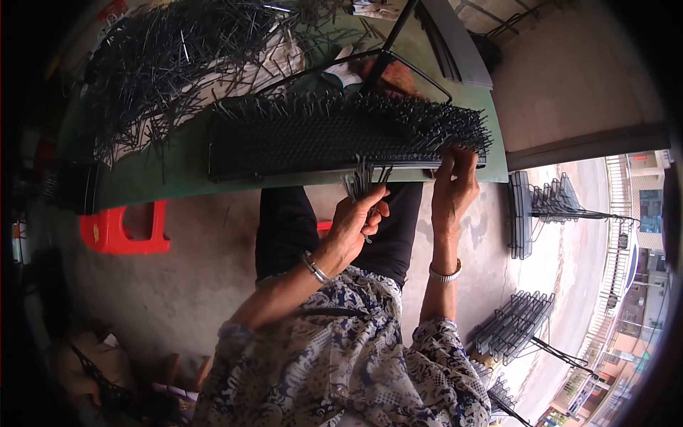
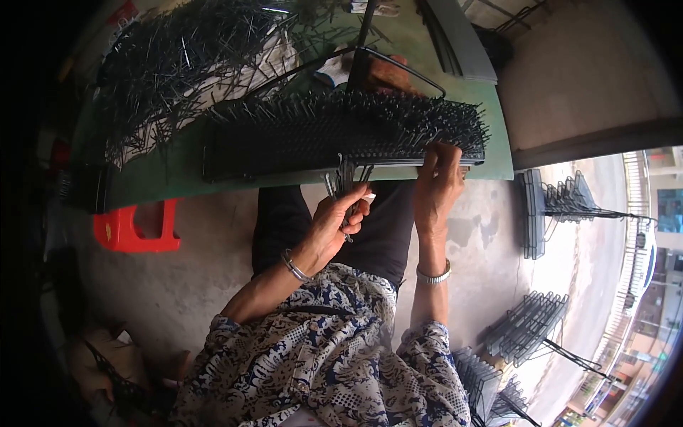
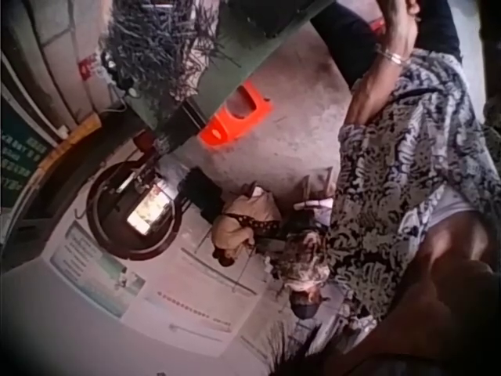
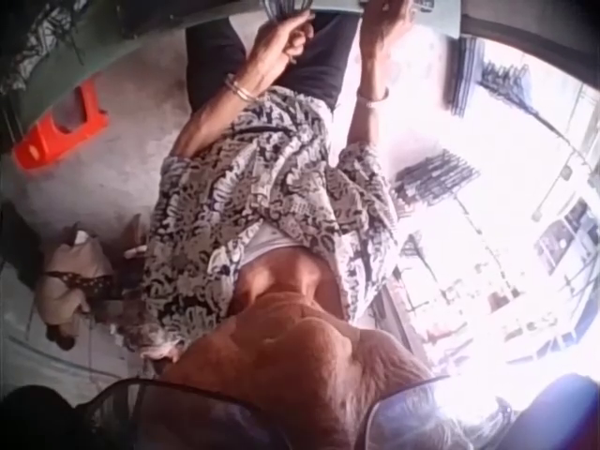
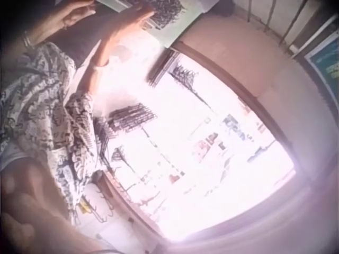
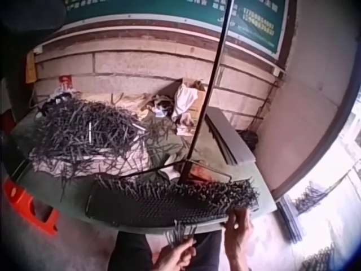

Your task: The person is manually inserting and arranging thin metal rods into a template to assemble a grid structure.

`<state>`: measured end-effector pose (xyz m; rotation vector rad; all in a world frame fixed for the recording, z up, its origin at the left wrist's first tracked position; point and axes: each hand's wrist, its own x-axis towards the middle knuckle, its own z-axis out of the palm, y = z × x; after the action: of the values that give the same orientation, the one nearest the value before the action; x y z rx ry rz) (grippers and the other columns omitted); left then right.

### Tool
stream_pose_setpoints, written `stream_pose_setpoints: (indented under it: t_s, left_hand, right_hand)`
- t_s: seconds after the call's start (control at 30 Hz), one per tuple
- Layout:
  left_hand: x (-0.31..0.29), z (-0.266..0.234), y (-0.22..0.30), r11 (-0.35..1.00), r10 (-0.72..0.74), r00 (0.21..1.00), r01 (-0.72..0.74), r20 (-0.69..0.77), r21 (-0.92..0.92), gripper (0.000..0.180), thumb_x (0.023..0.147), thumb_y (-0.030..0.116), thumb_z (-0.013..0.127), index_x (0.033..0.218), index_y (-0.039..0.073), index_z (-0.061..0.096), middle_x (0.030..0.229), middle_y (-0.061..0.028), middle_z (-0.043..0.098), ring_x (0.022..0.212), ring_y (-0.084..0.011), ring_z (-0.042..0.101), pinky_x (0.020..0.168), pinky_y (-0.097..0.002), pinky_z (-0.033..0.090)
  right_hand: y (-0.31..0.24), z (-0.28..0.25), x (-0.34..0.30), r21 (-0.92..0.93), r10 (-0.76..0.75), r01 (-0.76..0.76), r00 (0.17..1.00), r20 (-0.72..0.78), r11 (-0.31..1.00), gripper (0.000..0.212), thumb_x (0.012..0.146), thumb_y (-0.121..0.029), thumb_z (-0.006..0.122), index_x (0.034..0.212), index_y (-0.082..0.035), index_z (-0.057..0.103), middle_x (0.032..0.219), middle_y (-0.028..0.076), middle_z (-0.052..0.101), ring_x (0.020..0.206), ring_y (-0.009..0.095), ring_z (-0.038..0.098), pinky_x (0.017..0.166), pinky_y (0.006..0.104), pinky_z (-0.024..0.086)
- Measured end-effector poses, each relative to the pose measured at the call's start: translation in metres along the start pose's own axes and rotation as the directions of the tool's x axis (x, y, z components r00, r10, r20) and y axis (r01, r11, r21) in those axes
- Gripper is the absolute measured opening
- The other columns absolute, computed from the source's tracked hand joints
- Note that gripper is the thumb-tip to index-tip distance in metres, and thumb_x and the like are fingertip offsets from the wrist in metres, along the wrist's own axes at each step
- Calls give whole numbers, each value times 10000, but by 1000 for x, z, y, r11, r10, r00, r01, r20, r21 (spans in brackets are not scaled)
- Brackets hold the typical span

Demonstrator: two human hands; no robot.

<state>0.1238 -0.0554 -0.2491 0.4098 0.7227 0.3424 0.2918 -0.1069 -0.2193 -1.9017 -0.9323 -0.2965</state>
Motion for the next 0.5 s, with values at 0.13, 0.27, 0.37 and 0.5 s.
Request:
stream_pose_setpoints:
  t_s: [0.13, 0.27, 0.37, 0.5]
  left_hand:
    - [-3, 1, -2, 1000, 7, 1000, -7, 6, 6, 294, 905, 315, 679, 931, 23, 655, 742, -35, 568, 535, -46, 392, 431, -188, 250]
    - [-5, 3, 0, 1000, 12, 1000, -12, 6, 15, 309, 909, 318, 675, 957, 14, 648, 756, -48, 584, 531, -47, 398, 431, -190, 259]
    - [-6, 4, -1, 999, 25, 1000, -25, 11, 20, 319, 906, 322, 679, 963, 10, 645, 765, -56, 599, 531, -48, 405, 429, -191, 260]
    - [-6, 6, 1, 999, 21, 1000, -21, -12, 37, 323, 905, 320, 680, 972, 7, 645, 767, -59, 605, 535, -47, 417, 428, -189, 262]
  right_hand:
    - [5, 0, -4, 12, 61, -62, 995, 75, 998, 35, 940, -59, 568, 965, -49, 591, 773, 55, 639, 596, 92, 585, 558, 261, 476]
    - [0, 0, 0, -140, -14, 31, 993, 121, 990, 71, 922, -82, 599, 972, -89, 648, 836, 49, 610, 662, 130, 601, 590, 276, 482]
    - [6, 1, 3, -211, 10, 28, 985, 173, 977, 79, 911, -114, 624, 980, -105, 662, 876, 50, 588, 685, 162, 601, 605, 287, 485]
    - [9, 10, 1, -265, 41, 16, 978, 206, 964, 73, 901, -160, 647, 947, -109, 672, 936, 63, 583, 693, 185, 606, 631, 299, 488]
